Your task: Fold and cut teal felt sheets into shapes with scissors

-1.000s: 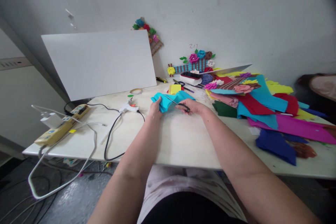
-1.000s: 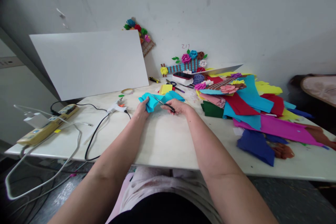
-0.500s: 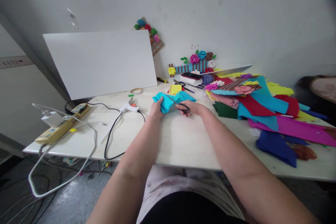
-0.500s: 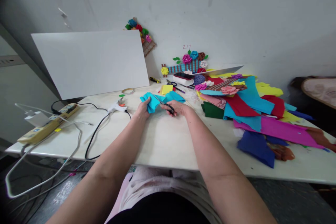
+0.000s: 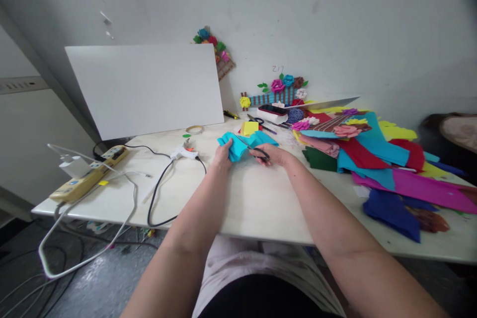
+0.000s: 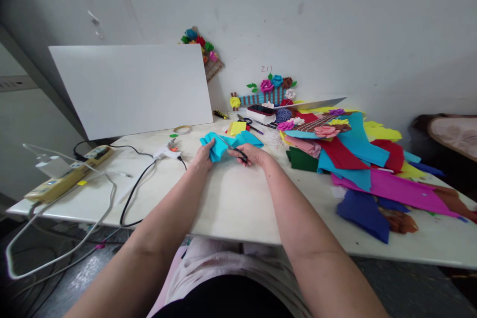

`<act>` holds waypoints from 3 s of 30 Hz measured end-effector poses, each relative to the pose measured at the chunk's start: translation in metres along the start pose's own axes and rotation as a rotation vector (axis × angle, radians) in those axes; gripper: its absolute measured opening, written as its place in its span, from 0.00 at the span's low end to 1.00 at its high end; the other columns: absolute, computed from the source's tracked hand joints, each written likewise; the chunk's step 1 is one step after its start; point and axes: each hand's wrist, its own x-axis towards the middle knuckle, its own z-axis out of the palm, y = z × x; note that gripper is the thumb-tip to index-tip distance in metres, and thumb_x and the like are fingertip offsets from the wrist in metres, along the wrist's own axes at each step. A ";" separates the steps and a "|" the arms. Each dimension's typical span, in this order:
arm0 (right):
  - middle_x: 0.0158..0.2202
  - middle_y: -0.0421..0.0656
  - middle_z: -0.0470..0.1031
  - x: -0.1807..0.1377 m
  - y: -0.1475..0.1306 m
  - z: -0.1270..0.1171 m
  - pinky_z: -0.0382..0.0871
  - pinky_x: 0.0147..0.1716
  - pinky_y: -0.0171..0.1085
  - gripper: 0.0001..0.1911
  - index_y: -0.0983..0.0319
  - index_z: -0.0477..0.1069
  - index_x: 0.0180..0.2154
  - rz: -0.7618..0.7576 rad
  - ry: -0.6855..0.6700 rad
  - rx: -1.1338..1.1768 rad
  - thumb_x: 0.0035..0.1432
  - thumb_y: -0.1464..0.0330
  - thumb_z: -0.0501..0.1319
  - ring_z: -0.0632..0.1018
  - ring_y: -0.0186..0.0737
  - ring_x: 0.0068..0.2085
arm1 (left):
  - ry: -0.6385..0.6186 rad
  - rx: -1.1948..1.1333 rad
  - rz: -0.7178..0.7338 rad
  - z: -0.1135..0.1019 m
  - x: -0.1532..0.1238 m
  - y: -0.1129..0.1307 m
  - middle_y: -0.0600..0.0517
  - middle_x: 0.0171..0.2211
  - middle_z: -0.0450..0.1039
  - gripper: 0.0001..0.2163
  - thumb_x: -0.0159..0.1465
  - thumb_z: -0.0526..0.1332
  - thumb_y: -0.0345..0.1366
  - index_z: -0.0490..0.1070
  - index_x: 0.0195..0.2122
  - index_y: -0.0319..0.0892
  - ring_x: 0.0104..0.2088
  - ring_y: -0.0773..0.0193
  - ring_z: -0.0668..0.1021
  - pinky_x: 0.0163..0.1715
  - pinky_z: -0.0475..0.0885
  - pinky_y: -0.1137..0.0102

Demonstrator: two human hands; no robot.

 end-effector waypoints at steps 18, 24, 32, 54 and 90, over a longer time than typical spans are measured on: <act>0.16 0.35 0.64 0.005 0.005 0.002 0.49 0.10 0.29 0.21 0.61 0.59 0.22 -0.041 0.017 -0.019 0.51 0.54 0.64 0.62 0.25 0.14 | 0.013 -0.048 0.003 -0.003 0.006 -0.001 0.44 0.40 0.78 0.09 0.61 0.64 0.32 0.73 0.43 0.38 0.40 0.58 0.81 0.46 0.76 0.63; 0.17 0.37 0.67 0.001 -0.001 0.003 0.53 0.11 0.28 0.20 0.62 0.62 0.23 -0.030 0.019 -0.017 0.54 0.55 0.63 0.64 0.26 0.14 | 0.019 -0.041 -0.014 -0.001 0.002 0.000 0.43 0.40 0.78 0.15 0.60 0.65 0.32 0.72 0.49 0.39 0.40 0.58 0.81 0.44 0.76 0.65; 0.18 0.38 0.69 0.002 0.000 0.004 0.55 0.10 0.27 0.20 0.63 0.64 0.25 -0.019 0.016 0.012 0.54 0.53 0.63 0.69 0.28 0.16 | -0.002 0.006 -0.007 0.005 -0.008 0.001 0.44 0.38 0.78 0.09 0.63 0.61 0.31 0.73 0.44 0.38 0.39 0.59 0.81 0.45 0.76 0.64; 0.15 0.36 0.66 0.003 -0.006 0.010 0.52 0.10 0.28 0.18 0.63 0.63 0.22 -0.006 0.091 0.015 0.55 0.59 0.64 0.64 0.26 0.13 | 0.046 0.002 -0.025 0.007 -0.011 0.003 0.43 0.41 0.78 0.12 0.62 0.62 0.32 0.72 0.48 0.40 0.40 0.58 0.81 0.44 0.77 0.64; 0.17 0.36 0.68 0.008 -0.002 0.012 0.55 0.09 0.26 0.19 0.64 0.65 0.25 0.015 0.104 0.010 0.57 0.56 0.64 0.69 0.27 0.14 | -0.019 0.044 0.008 0.006 -0.010 0.000 0.48 0.32 0.78 0.06 0.62 0.62 0.31 0.73 0.41 0.39 0.34 0.62 0.81 0.44 0.76 0.65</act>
